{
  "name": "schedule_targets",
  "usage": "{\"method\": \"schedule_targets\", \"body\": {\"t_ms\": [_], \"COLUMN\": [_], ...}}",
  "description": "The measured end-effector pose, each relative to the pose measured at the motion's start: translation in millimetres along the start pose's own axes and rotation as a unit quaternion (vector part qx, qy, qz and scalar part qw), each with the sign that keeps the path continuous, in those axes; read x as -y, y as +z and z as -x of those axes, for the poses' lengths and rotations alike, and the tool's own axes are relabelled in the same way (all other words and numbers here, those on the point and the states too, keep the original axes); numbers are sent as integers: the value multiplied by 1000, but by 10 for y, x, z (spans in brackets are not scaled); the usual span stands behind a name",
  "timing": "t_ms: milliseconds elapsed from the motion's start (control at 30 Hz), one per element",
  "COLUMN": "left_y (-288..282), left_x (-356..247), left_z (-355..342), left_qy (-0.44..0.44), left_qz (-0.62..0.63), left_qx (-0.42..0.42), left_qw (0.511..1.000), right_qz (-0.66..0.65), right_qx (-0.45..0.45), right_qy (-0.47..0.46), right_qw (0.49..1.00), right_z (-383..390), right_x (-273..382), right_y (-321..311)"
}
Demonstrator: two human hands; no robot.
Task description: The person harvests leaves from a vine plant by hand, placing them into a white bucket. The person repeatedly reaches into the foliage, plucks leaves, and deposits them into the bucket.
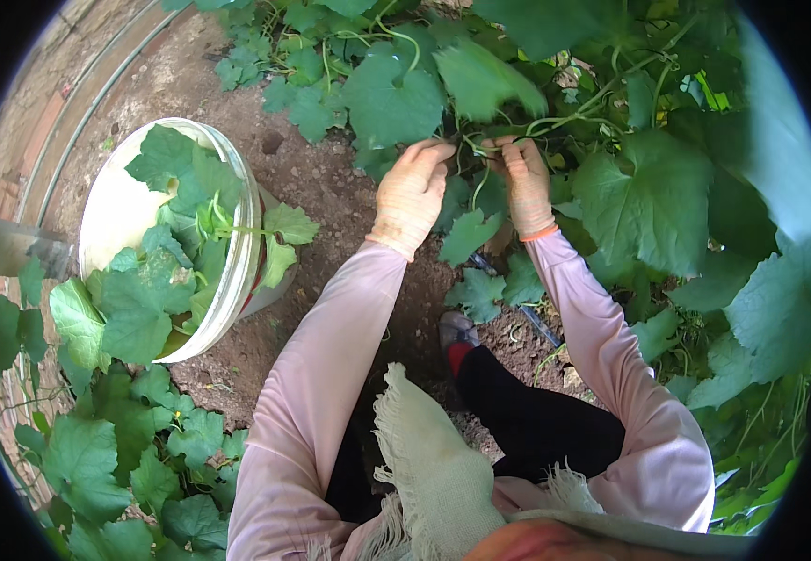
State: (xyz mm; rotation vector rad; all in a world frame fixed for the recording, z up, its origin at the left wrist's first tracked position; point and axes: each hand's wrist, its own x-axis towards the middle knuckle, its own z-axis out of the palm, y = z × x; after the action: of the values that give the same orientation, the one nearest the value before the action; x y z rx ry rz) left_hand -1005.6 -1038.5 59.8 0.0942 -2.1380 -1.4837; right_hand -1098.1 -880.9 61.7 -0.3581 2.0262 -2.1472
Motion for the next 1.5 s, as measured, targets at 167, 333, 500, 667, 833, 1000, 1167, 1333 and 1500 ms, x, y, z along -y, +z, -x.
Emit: {"method": "schedule_targets", "body": {"t_ms": [167, 333, 500, 667, 833, 1000, 1167, 1333, 1500], "left_y": [75, 183, 123, 98, 309, 478, 583, 341, -52], "left_x": [-208, -55, 244, 265, 156, 182, 122, 124, 774], "left_z": [-183, -252, -411, -342, 32, 30, -48, -65, -183], "left_qy": [73, -230, -196, -305, -320, -357, -331, -271, -361], "left_qz": [-274, 98, 154, 196, 505, 516, 401, 16, -98], "left_qx": [93, -9, -81, 27, 180, 68, 33, 34, -38], "left_qw": [954, 968, 965, 932, 781, 776, 854, 962, 927], "right_qz": [-22, -25, 85, -23, 65, 6, 84, 40, -62], "right_qx": [18, 25, 92, -8, -79, -52, -74, -119, -120], "right_qy": [-11, 18, 14, 61, 60, 146, 16, -34, -1], "right_qw": [1000, 999, 992, 998, 993, 988, 994, 992, 991], "right_z": [290, 335, 381, 302, 280, 354, 273, 211, 39], "right_x": [134, 163, 213, 174, 198, 467, 194, 177, 295], "right_y": [72, 116, 247, 212, 203, 371, 264, 167, 87]}}
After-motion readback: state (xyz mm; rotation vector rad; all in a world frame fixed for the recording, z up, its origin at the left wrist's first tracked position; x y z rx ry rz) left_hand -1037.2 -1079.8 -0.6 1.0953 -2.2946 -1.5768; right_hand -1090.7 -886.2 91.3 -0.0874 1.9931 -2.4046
